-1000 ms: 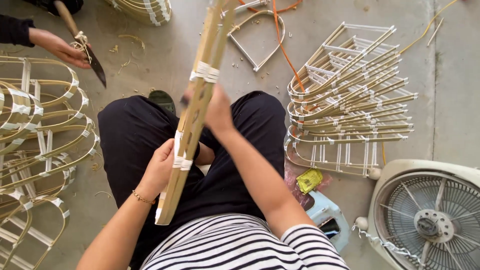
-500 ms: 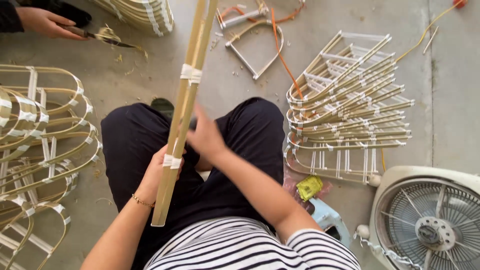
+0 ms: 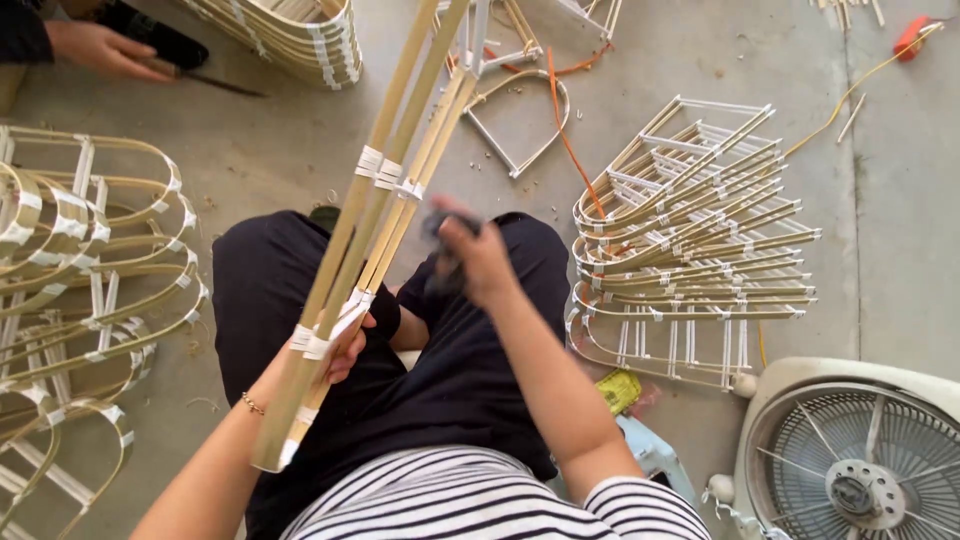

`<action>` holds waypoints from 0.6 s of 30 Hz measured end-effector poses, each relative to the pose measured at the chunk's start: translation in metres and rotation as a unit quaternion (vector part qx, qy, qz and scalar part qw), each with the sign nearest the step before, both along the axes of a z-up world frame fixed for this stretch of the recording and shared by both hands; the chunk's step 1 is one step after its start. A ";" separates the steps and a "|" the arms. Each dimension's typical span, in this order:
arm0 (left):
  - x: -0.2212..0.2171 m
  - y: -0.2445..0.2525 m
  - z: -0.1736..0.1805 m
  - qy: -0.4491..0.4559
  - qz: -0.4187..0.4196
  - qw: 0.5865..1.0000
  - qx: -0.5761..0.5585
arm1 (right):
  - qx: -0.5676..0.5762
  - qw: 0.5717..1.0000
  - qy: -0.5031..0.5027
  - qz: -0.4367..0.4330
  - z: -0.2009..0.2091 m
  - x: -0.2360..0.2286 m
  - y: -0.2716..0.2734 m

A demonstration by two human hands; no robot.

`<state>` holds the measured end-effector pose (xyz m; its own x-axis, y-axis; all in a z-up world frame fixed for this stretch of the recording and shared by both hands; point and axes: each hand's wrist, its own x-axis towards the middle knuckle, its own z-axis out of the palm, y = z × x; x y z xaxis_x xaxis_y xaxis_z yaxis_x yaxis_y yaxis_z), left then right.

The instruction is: Assembling and trimming bamboo frame components for furniture or storage items.

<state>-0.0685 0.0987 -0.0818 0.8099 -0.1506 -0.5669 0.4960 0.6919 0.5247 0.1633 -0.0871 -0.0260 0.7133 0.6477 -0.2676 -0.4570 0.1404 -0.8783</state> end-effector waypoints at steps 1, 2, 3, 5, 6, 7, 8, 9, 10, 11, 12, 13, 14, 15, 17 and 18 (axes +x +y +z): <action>-0.011 -0.007 0.009 0.004 0.001 1.000 -0.003 | -0.003 1.000 0.004 0.001 0.002 0.004 -0.001; -0.017 -0.007 0.019 0.028 -0.035 0.997 0.064 | -0.008 1.000 -0.017 -0.006 0.006 0.014 0.004; -0.023 -0.008 0.030 0.052 -0.072 0.988 0.130 | -0.013 0.999 -0.037 -0.014 0.011 0.024 0.009; -0.037 -0.004 0.031 0.032 -0.043 0.984 0.171 | -0.053 0.997 -0.064 -0.004 0.010 0.016 0.022; -0.046 -0.004 0.031 0.017 -0.017 0.979 0.205 | -0.100 0.991 -0.086 0.004 0.009 0.012 0.029; -0.043 0.002 0.037 0.013 -0.010 0.978 0.209 | -0.096 0.991 -0.091 0.010 0.015 0.004 0.037; -0.044 0.006 0.041 -0.022 -0.026 0.993 0.116 | -0.116 0.989 -0.088 0.012 0.019 -0.007 0.043; -0.044 0.009 0.045 -0.059 -0.040 0.997 0.024 | -0.136 0.987 -0.084 0.015 0.022 -0.018 0.049; -0.034 0.013 0.057 -0.057 -0.035 0.998 0.022 | -0.138 0.987 -0.083 0.021 0.020 -0.026 0.053; -0.024 0.017 0.069 -0.066 -0.047 0.992 0.093 | -0.133 0.986 -0.096 0.031 0.018 -0.033 0.057; -0.013 0.020 0.080 -0.075 -0.063 0.982 0.162 | -0.130 0.985 -0.109 0.039 0.016 -0.040 0.060; -0.011 0.017 0.078 -0.072 -0.060 0.983 0.159 | -0.133 0.985 -0.107 0.041 0.012 -0.052 0.061; -0.004 0.018 0.077 -0.063 -0.034 0.989 0.132 | -0.125 0.981 -0.140 0.051 0.010 -0.058 0.065; 0.004 0.018 0.076 -0.053 -0.008 0.993 0.104 | -0.117 0.976 -0.172 0.061 0.009 -0.064 0.068; 0.003 0.006 0.070 -0.021 -0.001 0.984 0.175 | -0.131 0.970 -0.196 0.063 0.010 -0.069 0.067; 0.000 0.001 0.067 0.019 0.001 0.970 0.244 | -0.146 0.964 -0.211 0.063 0.008 -0.076 0.066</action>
